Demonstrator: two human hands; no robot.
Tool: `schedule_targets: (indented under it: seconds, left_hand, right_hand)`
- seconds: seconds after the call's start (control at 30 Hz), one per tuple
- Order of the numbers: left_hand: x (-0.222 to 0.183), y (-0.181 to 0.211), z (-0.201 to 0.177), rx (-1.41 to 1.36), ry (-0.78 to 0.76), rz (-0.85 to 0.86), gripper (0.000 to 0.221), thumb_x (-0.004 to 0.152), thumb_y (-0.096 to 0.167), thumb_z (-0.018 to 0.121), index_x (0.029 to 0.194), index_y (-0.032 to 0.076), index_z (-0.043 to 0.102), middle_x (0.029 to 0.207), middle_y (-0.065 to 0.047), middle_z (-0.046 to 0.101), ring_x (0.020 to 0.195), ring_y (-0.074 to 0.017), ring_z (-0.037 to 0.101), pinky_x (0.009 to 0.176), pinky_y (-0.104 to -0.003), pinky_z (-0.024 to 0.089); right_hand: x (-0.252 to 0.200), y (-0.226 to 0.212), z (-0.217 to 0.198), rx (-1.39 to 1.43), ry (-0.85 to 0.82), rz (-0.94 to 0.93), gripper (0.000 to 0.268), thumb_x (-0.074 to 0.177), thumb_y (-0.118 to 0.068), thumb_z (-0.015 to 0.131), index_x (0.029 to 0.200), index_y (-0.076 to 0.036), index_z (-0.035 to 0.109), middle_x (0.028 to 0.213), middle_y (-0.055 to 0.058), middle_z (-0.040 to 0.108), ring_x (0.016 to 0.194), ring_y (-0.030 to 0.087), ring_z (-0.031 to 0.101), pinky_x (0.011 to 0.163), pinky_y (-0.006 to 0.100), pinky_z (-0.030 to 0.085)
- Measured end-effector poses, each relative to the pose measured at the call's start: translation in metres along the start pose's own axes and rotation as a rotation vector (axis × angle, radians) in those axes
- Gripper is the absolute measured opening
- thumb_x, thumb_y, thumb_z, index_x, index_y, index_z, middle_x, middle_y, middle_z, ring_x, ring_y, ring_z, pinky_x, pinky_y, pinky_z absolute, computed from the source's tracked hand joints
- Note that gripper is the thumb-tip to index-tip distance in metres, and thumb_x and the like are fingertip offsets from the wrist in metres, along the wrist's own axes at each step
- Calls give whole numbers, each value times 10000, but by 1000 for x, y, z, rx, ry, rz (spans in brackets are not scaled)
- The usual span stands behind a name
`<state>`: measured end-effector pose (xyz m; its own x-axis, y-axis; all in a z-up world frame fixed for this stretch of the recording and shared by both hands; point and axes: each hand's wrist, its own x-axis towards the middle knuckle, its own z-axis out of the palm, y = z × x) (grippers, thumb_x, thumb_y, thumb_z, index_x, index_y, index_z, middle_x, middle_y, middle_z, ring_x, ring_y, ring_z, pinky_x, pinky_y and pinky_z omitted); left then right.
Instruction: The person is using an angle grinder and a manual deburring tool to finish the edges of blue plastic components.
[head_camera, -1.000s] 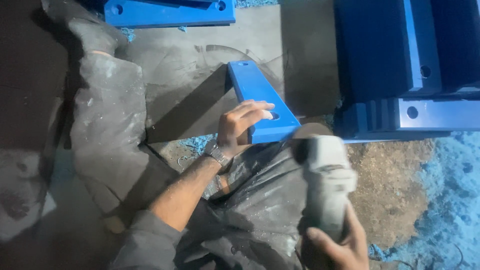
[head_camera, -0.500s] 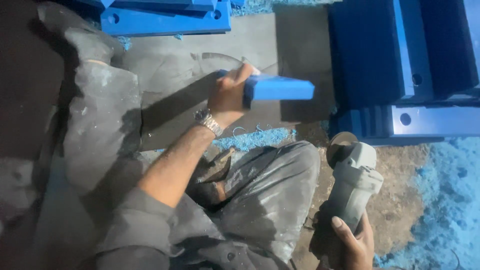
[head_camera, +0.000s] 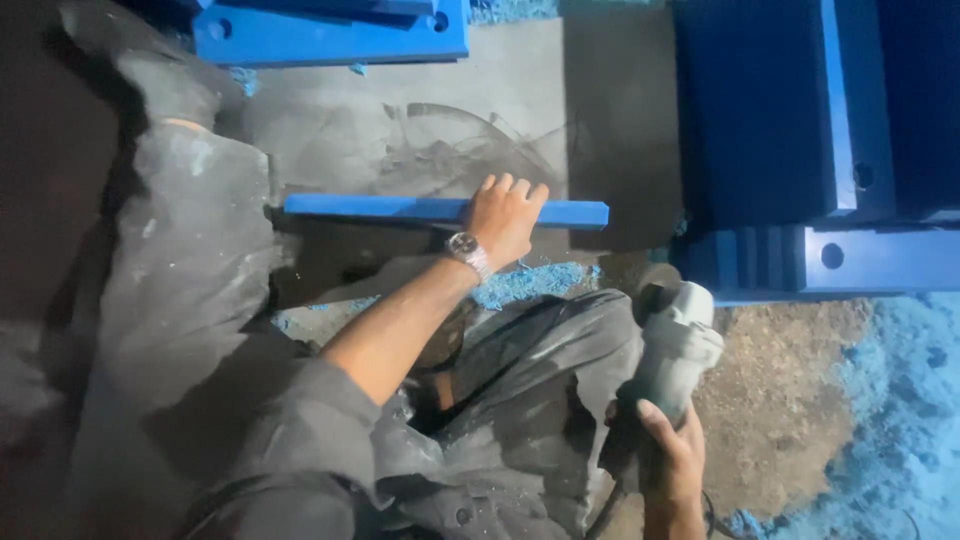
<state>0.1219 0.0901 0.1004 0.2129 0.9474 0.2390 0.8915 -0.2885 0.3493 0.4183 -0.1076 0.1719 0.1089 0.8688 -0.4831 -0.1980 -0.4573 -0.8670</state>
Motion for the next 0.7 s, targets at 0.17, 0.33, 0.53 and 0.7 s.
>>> schedule_targets:
  seconds: [0.17, 0.33, 0.53, 0.7]
  left_hand:
    - [15, -1, 79, 48, -18, 1, 204, 752, 123, 685, 954, 102, 683, 929, -133, 694, 966, -330, 631, 863, -466, 467]
    - [21, -19, 152, 105, -74, -57, 124, 897, 168, 599, 934, 89, 687, 918, -152, 697, 974, -330, 635, 882, -478, 460]
    - [-14, -51, 117, 117, -166, -128, 203, 791, 199, 676, 964, 93, 683, 974, -156, 692, 1000, -340, 637, 907, -483, 464]
    - [-70, -80, 106, -3, -59, -160, 333, 743, 195, 794, 1046, 139, 668, 1041, -97, 691, 1035, -339, 648, 898, -530, 478]
  right_hand:
    - [17, 9, 8, -169, 21, -42, 504, 820, -129, 747, 1268, 39, 587, 1018, 131, 701, 877, 222, 676, 798, 338, 535]
    - [26, 6, 22, -230, 13, -46, 540, 805, -118, 771, 1297, 25, 599, 1070, 83, 699, 930, 175, 661, 843, 301, 521]
    - [45, 3, 29, -288, -26, -45, 578, 794, -133, 786, 1322, 15, 605, 1094, 77, 703, 950, 162, 651, 858, 290, 512]
    - [55, -2, 42, -348, -40, 29, 595, 786, -155, 795, 1326, 5, 604, 1079, 92, 715, 940, 170, 665, 842, 300, 529]
